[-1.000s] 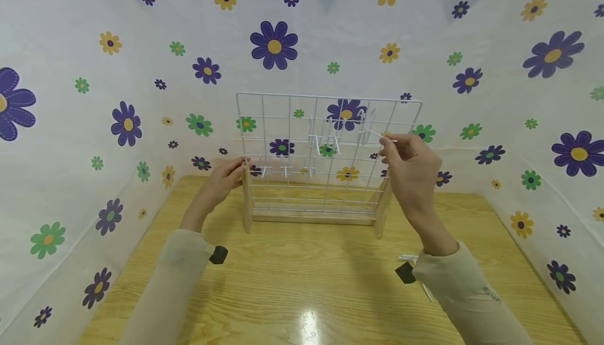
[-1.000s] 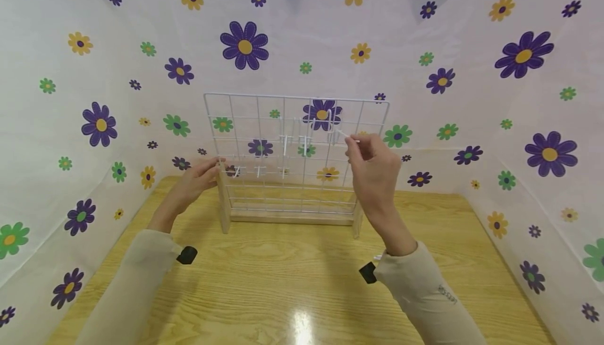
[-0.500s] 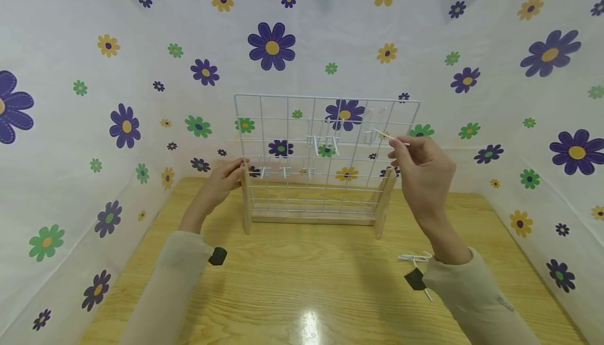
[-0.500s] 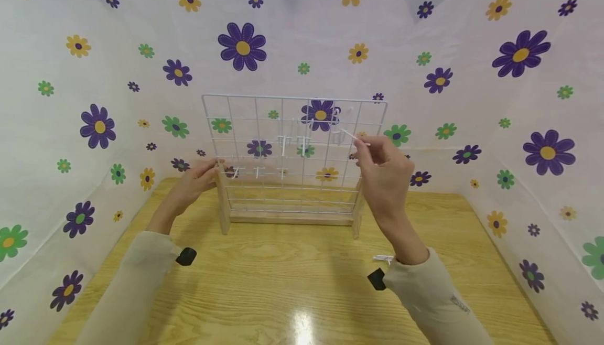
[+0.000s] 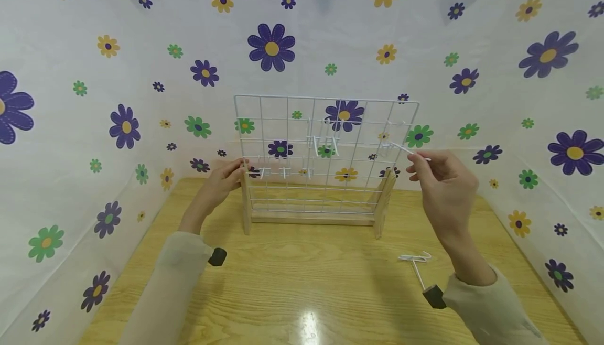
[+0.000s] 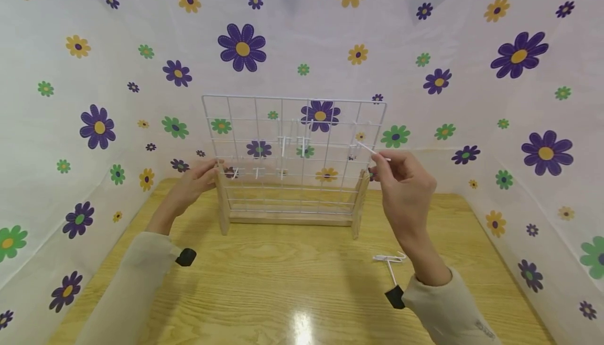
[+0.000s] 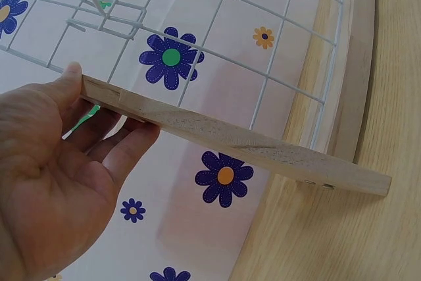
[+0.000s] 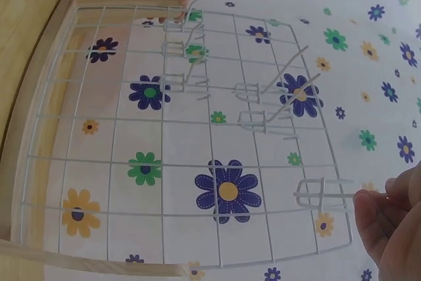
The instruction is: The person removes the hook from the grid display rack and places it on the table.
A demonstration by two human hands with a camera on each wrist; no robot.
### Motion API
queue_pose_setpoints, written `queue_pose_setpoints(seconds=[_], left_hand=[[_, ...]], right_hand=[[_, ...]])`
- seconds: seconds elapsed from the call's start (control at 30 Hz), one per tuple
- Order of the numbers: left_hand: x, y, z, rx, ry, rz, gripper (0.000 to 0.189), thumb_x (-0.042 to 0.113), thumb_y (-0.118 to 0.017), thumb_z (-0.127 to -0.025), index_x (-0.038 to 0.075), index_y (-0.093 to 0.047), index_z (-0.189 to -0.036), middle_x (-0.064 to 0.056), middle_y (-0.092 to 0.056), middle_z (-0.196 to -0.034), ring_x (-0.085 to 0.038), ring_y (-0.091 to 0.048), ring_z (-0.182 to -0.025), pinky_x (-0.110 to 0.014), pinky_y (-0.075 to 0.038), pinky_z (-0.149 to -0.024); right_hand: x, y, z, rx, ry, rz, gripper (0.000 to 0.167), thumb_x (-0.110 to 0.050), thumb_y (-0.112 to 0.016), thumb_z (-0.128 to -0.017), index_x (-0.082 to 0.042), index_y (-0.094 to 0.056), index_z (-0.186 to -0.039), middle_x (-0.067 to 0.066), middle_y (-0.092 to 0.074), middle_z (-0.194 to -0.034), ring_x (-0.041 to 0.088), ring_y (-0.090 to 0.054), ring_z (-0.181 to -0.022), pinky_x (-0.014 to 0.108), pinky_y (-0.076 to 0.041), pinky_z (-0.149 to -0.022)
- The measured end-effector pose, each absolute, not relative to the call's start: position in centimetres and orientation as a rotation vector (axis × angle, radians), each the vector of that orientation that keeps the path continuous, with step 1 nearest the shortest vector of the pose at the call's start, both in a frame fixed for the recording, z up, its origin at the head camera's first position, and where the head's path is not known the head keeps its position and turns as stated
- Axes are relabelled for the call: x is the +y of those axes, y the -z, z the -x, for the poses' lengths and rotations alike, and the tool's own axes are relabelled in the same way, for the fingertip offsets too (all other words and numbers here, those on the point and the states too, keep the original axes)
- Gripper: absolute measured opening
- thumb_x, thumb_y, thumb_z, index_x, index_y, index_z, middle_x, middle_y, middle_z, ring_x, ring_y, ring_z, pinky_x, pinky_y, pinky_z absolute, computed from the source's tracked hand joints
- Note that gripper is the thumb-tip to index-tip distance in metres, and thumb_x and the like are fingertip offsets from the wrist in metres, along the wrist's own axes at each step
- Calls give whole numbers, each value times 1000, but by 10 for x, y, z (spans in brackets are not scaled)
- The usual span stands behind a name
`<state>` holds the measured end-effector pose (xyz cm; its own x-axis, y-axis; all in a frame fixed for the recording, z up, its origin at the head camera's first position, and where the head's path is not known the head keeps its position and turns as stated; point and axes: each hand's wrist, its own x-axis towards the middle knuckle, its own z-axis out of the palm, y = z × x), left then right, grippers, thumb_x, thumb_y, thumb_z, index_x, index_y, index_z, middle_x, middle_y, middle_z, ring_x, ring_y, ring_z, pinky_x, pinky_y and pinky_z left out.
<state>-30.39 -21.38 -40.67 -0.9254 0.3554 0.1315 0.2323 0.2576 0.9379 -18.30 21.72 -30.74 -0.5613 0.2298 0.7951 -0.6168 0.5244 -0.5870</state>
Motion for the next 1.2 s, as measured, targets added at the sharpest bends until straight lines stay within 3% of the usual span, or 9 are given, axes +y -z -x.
queue_pose_setpoints(seconds=[0.53, 0.77, 1.2], left_hand=[[-212, 404, 302, 2407, -1765, -573, 55, 21, -38, -115, -1, -23, -162, -19, -29, -166, -39, -32, -150, -48, -40, -115], [-212, 404, 302, 2407, -1779, -560, 54, 22, -38, -115, -1, -24, -162, -19, -29, -166, -39, -33, -150, -46, -41, -115], [-211, 405, 301, 2425, -1761, -572, 54, 21, -38, -115, -2, -23, -162, -21, -26, -166, -41, -32, -150, -47, -40, -116]], right_hand=[[247, 330, 166, -1844, -1207, -265, 6, 12, -69, -93, 15, -70, -98, -4, -75, -86, 4, -69, -69, 11, -58, -63], [260, 340, 153, -1867, -1219, -218, 11, 7, -69, -96, 17, -68, -98, -8, -76, -91, 3, -70, -70, 11, -58, -63], [273, 363, 129, -1934, -1263, -83, 8, 10, -68, -94, 16, -71, -98, -12, -75, -85, 4, -70, -67, 14, -59, -62]])
